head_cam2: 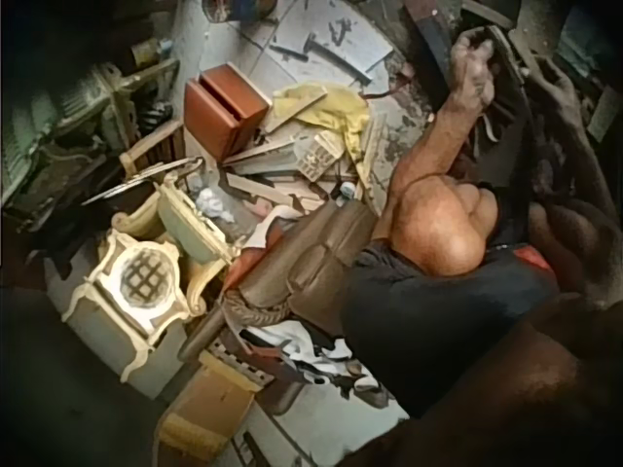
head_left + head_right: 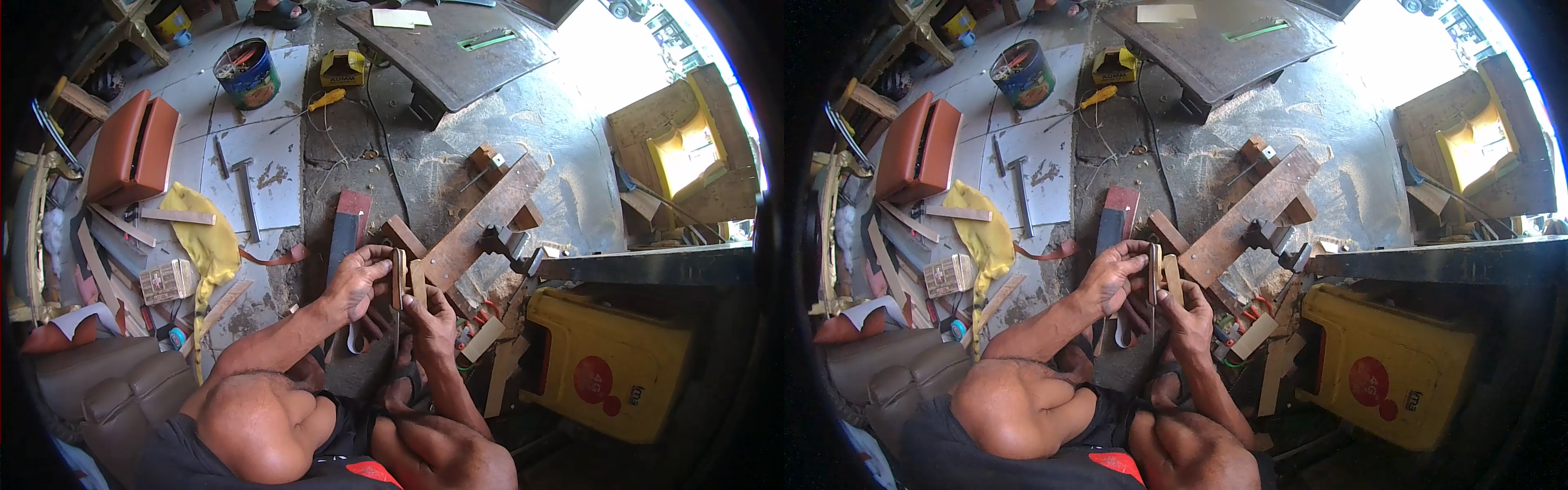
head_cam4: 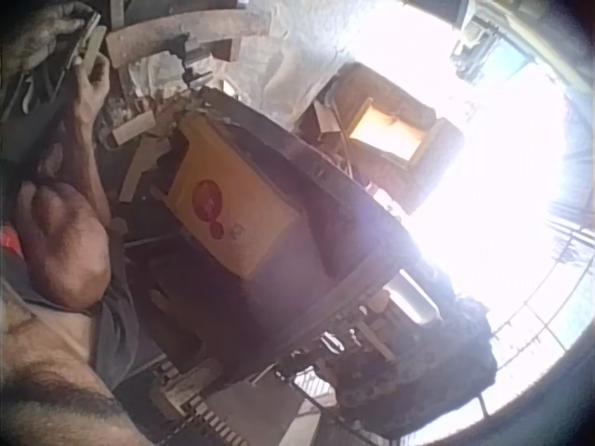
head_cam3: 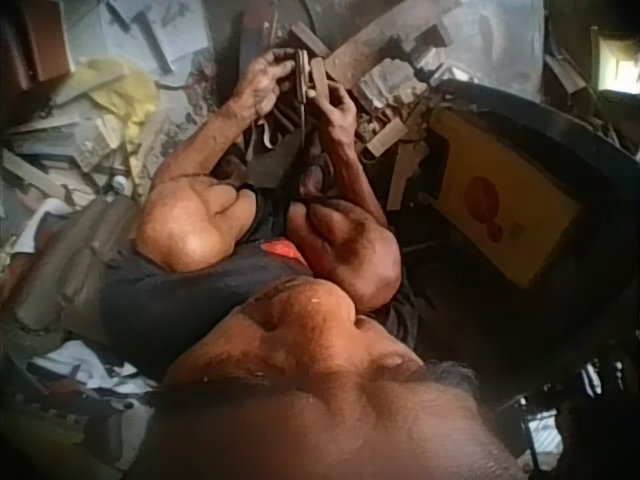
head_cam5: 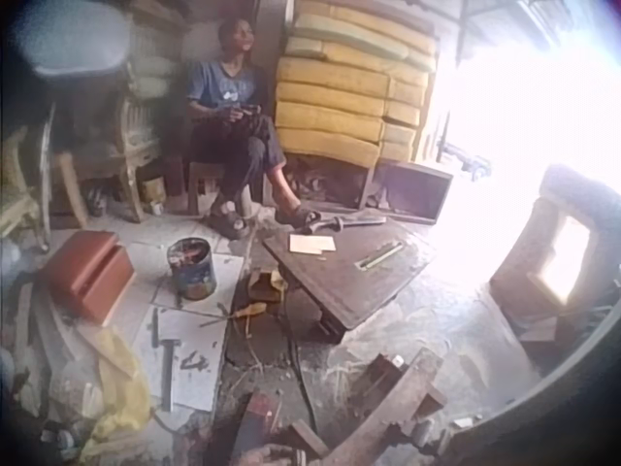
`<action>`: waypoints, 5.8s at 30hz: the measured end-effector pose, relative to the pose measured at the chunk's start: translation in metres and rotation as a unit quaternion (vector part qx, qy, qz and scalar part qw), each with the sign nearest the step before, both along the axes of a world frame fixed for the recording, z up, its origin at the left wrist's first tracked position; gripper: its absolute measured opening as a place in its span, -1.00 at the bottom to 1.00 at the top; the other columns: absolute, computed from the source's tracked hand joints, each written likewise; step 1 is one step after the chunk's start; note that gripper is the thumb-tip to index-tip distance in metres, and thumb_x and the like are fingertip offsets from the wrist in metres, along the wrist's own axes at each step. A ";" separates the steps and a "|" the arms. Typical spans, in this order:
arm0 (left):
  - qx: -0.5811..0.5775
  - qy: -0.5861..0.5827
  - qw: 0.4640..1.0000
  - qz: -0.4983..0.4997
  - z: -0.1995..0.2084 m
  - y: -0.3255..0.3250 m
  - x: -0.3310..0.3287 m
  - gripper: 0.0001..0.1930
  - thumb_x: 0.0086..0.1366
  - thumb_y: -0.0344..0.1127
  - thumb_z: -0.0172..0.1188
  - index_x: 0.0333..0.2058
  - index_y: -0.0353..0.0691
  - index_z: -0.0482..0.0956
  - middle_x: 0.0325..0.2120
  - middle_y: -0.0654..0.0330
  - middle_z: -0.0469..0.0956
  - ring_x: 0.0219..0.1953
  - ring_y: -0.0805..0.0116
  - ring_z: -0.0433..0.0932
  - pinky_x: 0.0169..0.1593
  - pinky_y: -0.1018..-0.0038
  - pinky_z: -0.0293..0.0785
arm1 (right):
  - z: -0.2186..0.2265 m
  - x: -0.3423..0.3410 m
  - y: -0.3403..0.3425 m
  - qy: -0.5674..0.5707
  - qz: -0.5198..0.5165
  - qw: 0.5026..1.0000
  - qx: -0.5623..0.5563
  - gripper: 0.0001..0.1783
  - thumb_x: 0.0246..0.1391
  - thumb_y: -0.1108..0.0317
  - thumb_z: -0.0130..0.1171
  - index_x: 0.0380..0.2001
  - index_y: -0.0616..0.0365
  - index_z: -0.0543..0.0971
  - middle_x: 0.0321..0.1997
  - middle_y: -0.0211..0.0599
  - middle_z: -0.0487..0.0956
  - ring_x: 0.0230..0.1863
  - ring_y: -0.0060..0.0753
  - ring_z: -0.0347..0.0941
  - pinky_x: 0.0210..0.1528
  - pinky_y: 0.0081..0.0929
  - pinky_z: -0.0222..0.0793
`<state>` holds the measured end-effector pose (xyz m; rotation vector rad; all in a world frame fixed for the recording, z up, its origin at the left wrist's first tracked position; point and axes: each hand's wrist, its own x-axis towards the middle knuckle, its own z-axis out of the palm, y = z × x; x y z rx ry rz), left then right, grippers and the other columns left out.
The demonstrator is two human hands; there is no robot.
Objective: The person holds a small wood block and uses a metal blade to shave and shape the edges.
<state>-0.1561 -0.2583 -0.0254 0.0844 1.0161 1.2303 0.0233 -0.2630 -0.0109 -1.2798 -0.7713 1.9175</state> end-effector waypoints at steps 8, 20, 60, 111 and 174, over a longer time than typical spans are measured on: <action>0.000 -0.036 0.998 0.056 -0.019 -0.001 -0.011 -0.84 0.44 -0.30 0.02 -0.11 -0.20 0.47 -0.29 0.21 0.54 -0.33 0.36 0.54 -0.23 0.40 0.52 | -0.003 0.002 0.003 -0.005 -0.072 0.997 0.002 -0.65 0.19 0.35 0.33 -0.01 0.26 0.51 -0.14 -0.35 0.63 -0.16 -0.53 0.56 -0.05 -0.52 0.50; -0.020 0.055 0.994 -0.095 0.015 0.007 0.013 -0.78 0.40 -0.18 0.24 -0.11 -0.16 0.57 -0.49 0.41 0.50 -0.58 0.67 0.35 -0.56 0.70 0.20 | -0.005 0.023 0.014 -0.193 0.006 0.977 0.095 -0.62 0.21 0.30 0.30 0.03 0.24 0.54 -0.17 -0.31 0.65 -0.14 -0.53 0.54 -0.11 -0.50 0.49; 0.241 0.636 0.701 -0.212 -0.008 0.045 0.071 -0.21 0.23 -0.18 0.40 0.33 -0.36 0.22 0.11 -0.13 0.36 -0.08 0.24 0.58 -0.14 0.41 0.58 | -0.012 0.097 -0.022 -0.091 -0.060 0.994 0.020 -0.46 0.42 0.17 0.01 0.32 0.21 0.26 -0.35 -0.46 0.53 -0.44 -0.75 0.34 -0.44 -0.70 0.29; 0.388 0.750 0.492 -0.211 -0.031 0.055 0.071 -0.50 0.13 -0.33 0.35 0.11 0.08 0.63 0.16 0.12 0.54 -0.27 0.20 0.71 -0.29 0.39 0.67 | -0.011 0.103 0.039 -0.560 0.282 0.721 0.296 -0.45 0.07 0.46 0.07 0.19 0.11 0.35 -0.07 0.02 0.60 -0.43 0.16 0.63 -0.49 -0.05 0.58; 0.419 0.732 0.471 -0.258 -0.035 0.056 0.060 -0.50 0.24 -0.39 0.16 0.18 0.12 0.60 0.19 -0.02 0.51 -0.21 0.19 0.73 -0.41 0.46 0.58 | 0.004 0.092 0.062 -0.503 0.397 0.742 0.198 -0.62 0.14 0.50 -0.03 0.04 0.23 0.26 -0.48 0.17 0.63 -0.36 0.32 0.63 -0.36 0.12 0.56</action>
